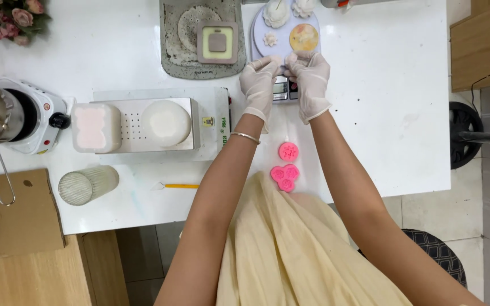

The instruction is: The person is making decorative candles by melting wax and pouring it into small flower molds.

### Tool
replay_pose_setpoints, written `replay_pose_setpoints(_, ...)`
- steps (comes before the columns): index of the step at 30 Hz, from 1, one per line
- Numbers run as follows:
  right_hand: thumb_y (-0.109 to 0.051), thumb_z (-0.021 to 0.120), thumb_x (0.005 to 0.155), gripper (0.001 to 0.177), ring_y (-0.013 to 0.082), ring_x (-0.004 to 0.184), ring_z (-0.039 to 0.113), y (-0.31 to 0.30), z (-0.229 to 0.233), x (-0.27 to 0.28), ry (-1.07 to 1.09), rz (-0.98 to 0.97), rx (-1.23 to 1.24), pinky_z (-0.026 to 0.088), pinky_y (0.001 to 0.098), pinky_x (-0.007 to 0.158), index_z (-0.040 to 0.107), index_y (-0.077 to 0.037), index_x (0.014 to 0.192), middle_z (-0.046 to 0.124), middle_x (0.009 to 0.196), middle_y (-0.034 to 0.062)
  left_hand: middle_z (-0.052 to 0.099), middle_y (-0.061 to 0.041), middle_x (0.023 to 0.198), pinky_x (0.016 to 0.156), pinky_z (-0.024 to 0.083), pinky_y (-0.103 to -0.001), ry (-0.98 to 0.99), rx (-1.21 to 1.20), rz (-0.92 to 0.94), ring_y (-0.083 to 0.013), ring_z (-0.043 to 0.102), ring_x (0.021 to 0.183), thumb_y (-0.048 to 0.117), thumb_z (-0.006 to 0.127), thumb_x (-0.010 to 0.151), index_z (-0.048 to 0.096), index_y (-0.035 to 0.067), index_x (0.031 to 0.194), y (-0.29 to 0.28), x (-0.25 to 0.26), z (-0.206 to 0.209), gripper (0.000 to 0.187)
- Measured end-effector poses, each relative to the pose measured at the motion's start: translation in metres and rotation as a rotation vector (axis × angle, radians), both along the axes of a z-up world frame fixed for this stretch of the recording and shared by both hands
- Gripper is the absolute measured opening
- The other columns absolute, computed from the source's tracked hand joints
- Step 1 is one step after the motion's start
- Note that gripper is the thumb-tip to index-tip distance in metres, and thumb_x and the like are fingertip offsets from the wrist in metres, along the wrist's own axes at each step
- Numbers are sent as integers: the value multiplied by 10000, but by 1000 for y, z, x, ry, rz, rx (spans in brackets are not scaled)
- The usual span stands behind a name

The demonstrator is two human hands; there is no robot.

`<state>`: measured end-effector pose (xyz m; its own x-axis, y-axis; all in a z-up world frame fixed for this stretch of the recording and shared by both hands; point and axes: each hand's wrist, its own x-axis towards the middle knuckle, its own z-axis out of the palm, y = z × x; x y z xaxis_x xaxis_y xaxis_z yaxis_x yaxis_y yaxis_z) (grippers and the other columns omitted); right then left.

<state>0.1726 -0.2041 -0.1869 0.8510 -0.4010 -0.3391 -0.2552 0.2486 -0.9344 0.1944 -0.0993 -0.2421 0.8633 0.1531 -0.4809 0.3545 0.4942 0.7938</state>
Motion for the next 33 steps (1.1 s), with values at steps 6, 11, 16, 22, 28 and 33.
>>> replay_pose_setpoints(6,-104,760,950,299,62,609,604,-1,15,-7,71,5,-131,485,203,543,629,12,1193,678,819,12,756,-100,905,627,549,-231,-15,301,6,-123,681,727,-10,782,818,711,-35,1049,-4,14,16,243)
replay_pose_setpoints(11,-103,656,1000,385,64,676,599,-9,61,-80,47,-13,-202,509,209,623,545,-23,1360,639,855,12,687,-110,1072,714,623,-287,41,14,90,-165,724,816,21,748,848,498,-48,1312,-2,-6,30,531)
replay_pose_setpoints(16,-145,685,982,550,135,858,557,-8,44,-192,160,363,-557,520,267,799,533,-59,1504,587,961,68,573,-164,1303,813,594,-327,-303,569,-300,-187,678,910,89,683,894,302,32,1519,21,-92,100,734)
replay_pose_setpoints(22,-316,826,760,1089,325,942,603,31,34,-226,337,509,-936,528,419,794,201,-60,1613,519,1145,195,673,-158,1137,780,554,-414,-397,828,-858,-319,685,918,196,587,976,621,87,1233,85,-193,119,282)
replay_pose_setpoints(28,-308,835,817,612,387,1075,587,51,28,-189,340,576,-1128,519,457,867,582,-125,1343,538,1234,211,685,-114,945,749,543,-428,-525,1039,-988,-317,674,866,179,579,990,647,114,1113,161,-240,139,155)
replay_pose_setpoints(33,-264,801,826,577,381,1114,579,51,30,-177,207,645,-1251,520,449,913,615,-132,1356,563,1226,197,700,-93,992,754,541,-401,-569,1052,-800,-302,681,921,160,599,978,643,96,1121,211,-255,178,163)
